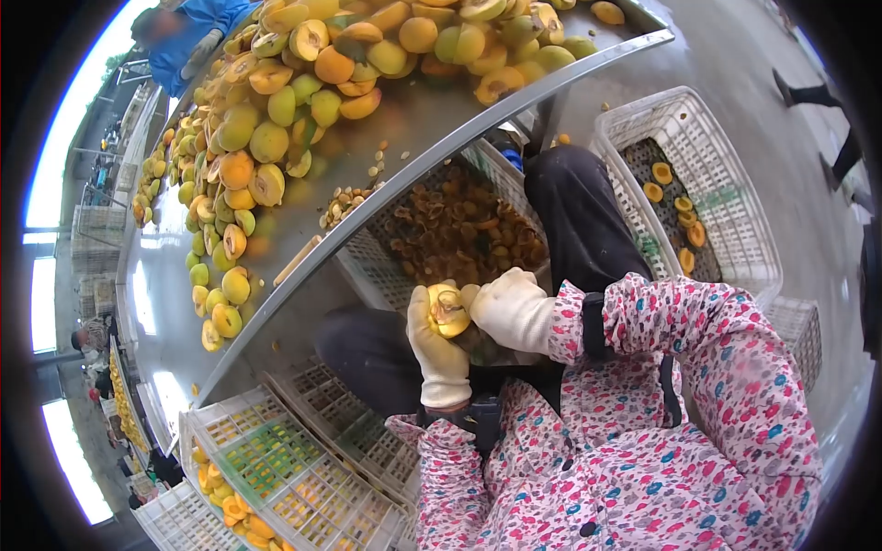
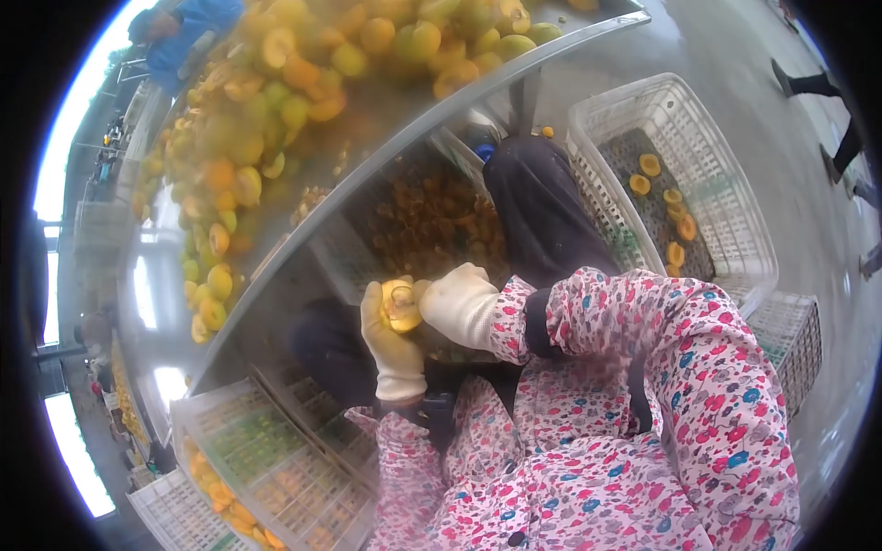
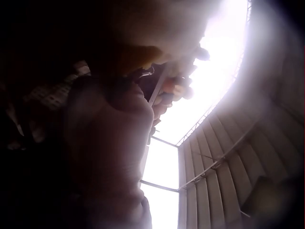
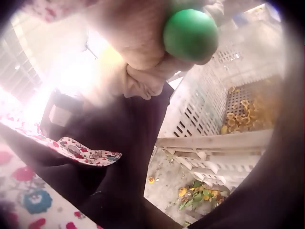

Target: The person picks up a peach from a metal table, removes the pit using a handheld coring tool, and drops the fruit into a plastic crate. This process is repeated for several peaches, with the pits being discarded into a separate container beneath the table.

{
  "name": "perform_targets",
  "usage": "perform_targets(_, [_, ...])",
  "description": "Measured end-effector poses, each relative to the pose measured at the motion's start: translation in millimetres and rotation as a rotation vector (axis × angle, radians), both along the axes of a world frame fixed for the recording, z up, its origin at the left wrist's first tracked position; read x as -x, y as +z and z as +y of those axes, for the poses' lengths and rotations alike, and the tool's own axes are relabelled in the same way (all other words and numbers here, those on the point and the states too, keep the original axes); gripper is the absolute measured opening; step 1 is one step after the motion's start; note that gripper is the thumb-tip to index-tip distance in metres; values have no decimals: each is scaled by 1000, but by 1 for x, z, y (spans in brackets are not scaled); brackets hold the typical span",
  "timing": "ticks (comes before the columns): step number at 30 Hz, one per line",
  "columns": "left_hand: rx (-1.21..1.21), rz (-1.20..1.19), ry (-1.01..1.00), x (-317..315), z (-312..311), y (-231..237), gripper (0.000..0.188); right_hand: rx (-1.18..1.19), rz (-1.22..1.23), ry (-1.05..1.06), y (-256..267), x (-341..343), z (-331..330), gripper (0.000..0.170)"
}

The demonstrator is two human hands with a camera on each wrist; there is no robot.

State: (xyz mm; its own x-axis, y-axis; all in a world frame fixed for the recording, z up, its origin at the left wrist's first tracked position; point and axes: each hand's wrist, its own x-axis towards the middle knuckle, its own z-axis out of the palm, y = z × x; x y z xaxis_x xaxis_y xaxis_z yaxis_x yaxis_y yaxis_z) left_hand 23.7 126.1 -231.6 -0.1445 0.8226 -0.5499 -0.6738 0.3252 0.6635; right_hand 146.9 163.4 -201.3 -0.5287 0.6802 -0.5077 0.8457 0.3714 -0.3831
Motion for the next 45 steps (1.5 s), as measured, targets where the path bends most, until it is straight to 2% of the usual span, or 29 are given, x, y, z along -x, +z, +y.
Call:
perform_targets(1, [-12,32,-1,1,0,3,42,46,34,-63,2,0,-1,25])
perform_targets(4, [-10,120,28,1,0,0,37,114,69,-60,15,-4,-8,31])
perform_targets(6, [-336,963,-196,5,-2,-1,35,144,22,24,17,-1,-12,36])
perform_targets(8, [-328,917,-155,-2,-1,5,31,78,108,-94,6,1,-18,29])
perform_targets(10, [-206,533,-72,-4,0,11,30,118,135,-161,11,1,-18,24])
perform_targets(13, [-213,633,-99,-8,-1,21,31,224,144,-59,11,-6,-8,32])
perform_targets(14, [-111,403,-123,2,-3,3,32,147,146,-179,-19,1,-15,38])
perform_targets(15, [3,65,-115,-2,-5,10,29,124,115,-35,-19,-3,-11,37])
perform_targets(16, [-53,60,-203,9,-9,-17,25,31,200,-40,-48,-4,-27,33])
perform_targets(17, [-423,945,-406,10,-13,-23,22,201,151,-53,-64,8,-25,30])
perform_targets(18, [-448,1072,-453,20,-6,-28,23,258,387,-397,-17,-1,-36,27])
perform_targets(19, [-258,759,-367,20,0,-18,29,126,382,-160,-115,37,-35,21])
perform_targets(20, [-328,580,-183,8,4,-12,22,633,598,-489,-21,10,-18,27])
perform_targets(21, [-363,569,-193,1,7,-8,22,658,749,-531,-23,12,-17,25])
perform_targets(24, [-470,776,-152,-9,3,2,21,634,826,-537,-24,1,-20,26])
perform_targets(25, [-512,801,-172,-10,1,0,20,464,818,-458,-38,0,-20,22])
perform_targets(26, [-429,631,-169,-10,-1,-8,23,449,819,-459,-52,-5,-19,22])
perform_targets(28, [-266,409,-145,-16,-6,0,28,-89,354,-6,-47,-19,-20,20])
perform_targets(30, [-172,322,-240,-13,-13,-3,32,-192,268,71,-43,-25,-31,18])
perform_targets(31, [-122,321,-345,-6,-12,-11,33,-115,294,97,-33,-30,-32,17])
perform_targets(32, [-135,315,-334,3,-12,-25,33,-39,318,124,-23,-34,-31,17])
perform_targets(34, [-99,211,-436,14,-7,-51,30,-288,321,569,-108,-12,-26,16])
perform_targets(35, [-336,520,-407,-2,-8,-17,27,-292,316,583,-100,-12,-22,16])
perform_targets(40, [-446,511,-233,-1,10,3,24,117,569,56,-50,-13,1,11])
perform_targets(42, [-424,323,-229,4,12,9,27,307,682,-177,-15,-11,5,11])
perform_targets(43, [-525,437,-213,4,12,4,34,423,736,-286,4,-21,7,11])
perform_targets(44, [-542,390,-135,-4,9,1,45,579,780,-385,28,-31,3,11])
perform_targets(45, [-562,253,-42,-10,5,2,26,776,803,-480,23,-10,-19,12])
